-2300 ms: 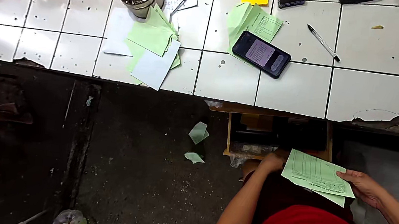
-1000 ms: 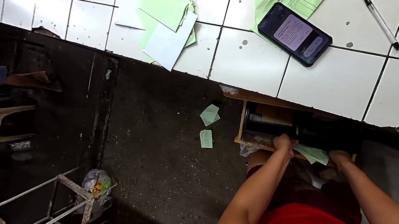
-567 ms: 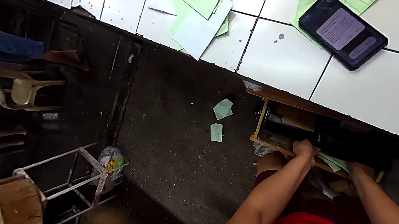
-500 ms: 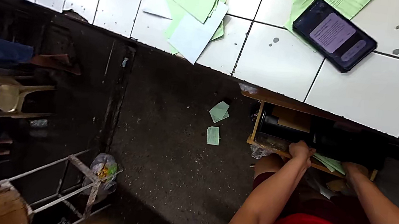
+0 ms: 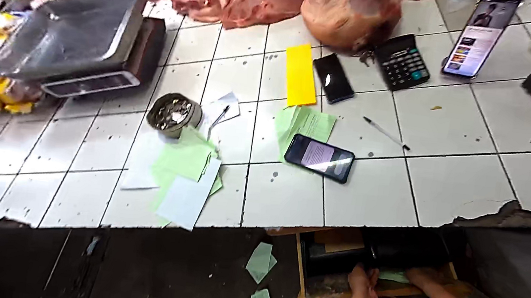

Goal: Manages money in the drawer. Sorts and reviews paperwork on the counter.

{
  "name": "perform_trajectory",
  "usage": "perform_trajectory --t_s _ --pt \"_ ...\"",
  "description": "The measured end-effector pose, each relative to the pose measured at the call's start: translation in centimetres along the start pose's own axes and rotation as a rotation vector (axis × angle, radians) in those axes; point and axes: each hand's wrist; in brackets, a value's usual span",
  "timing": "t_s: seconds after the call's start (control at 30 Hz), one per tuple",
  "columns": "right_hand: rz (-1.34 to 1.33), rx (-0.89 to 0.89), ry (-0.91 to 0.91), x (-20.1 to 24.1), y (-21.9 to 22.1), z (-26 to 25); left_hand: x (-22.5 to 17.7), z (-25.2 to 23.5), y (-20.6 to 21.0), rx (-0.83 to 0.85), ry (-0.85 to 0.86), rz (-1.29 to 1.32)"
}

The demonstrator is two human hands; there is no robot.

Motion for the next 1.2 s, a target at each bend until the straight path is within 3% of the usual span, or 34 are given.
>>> perform_trajectory --t_s 0.1,0.2,0.37,0.5,0.57,0.63,0.7,0.77,0.9,1.0,1.1,1.13,1.2 --pt "-0.079 -0.122 -0.082 -1.6 2.2 2.4 0.3 -0.4 0.0 0.004 0.005 -0.021" --pt "-0.038 -0.123 -0.378 -2.2 4.3 1.5 0.3 -0.5 0.1 -0.005 -0.008 -0.029" --pt "0.033 -0.028 -0.269 -0.5 1.0 0.9 0.0 -0.4 0.3 -0.030 -0.007 -0.016" --pt "0.108 -0.010 -0.577 -2.2 0.9 5.0 0.0 -1.1 -0.3 0.000 -0.010 0.031" --pt "-0.044 -0.224 -0.828 -4.0 0.2 7.6 0.0 -0.7 -0.3 0.018 -0.019 0.035" --pt "-0.346 -0.778 -1.042 -5.4 -0.6 8.3 -0.7 0.5 -0.3 0.032 0.020 -0.060" --pt "-0.505 -1.244 -0.988 -6.2 -4.3 7.7 -2.8 2.7 -0.6 -0.001 0.155 -0.164" --pt "-0.604 -1.435 -0.849 -7.3 -8.9 6.6 -5.9 3.7 -0.9 -0.135 0.397 -0.209" --pt "-0.718 -1.336 -0.580 -8.5 -14.7 4.8 -15.2 2.8 -0.6 -0.390 0.791 0.007" --pt "-0.733 -1.307 -0.482 -7.9 -15.1 4.8 -20.2 2.7 0.0 -0.501 0.719 -0.114" --pt "-0.738 -1.323 -0.476 -8.0 -15.1 4.7 -21.0 1.4 1.2 -0.635 0.687 -0.619" --pt "-0.733 -1.353 -0.475 -8.1 -15.1 4.4 -20.5 0.4 1.4 -0.694 0.742 -0.700" --pt "-0.708 -1.361 -0.474 -8.3 -15.0 4.2 -19.7 0.2 1.7 -0.715 0.808 -0.615"
Point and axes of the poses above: each hand's wrist, its own z-axis away from the middle knuckle, its own y-axis out of the palm, x = y × z, and after that the axes turned 12 degrees about y, right-handed
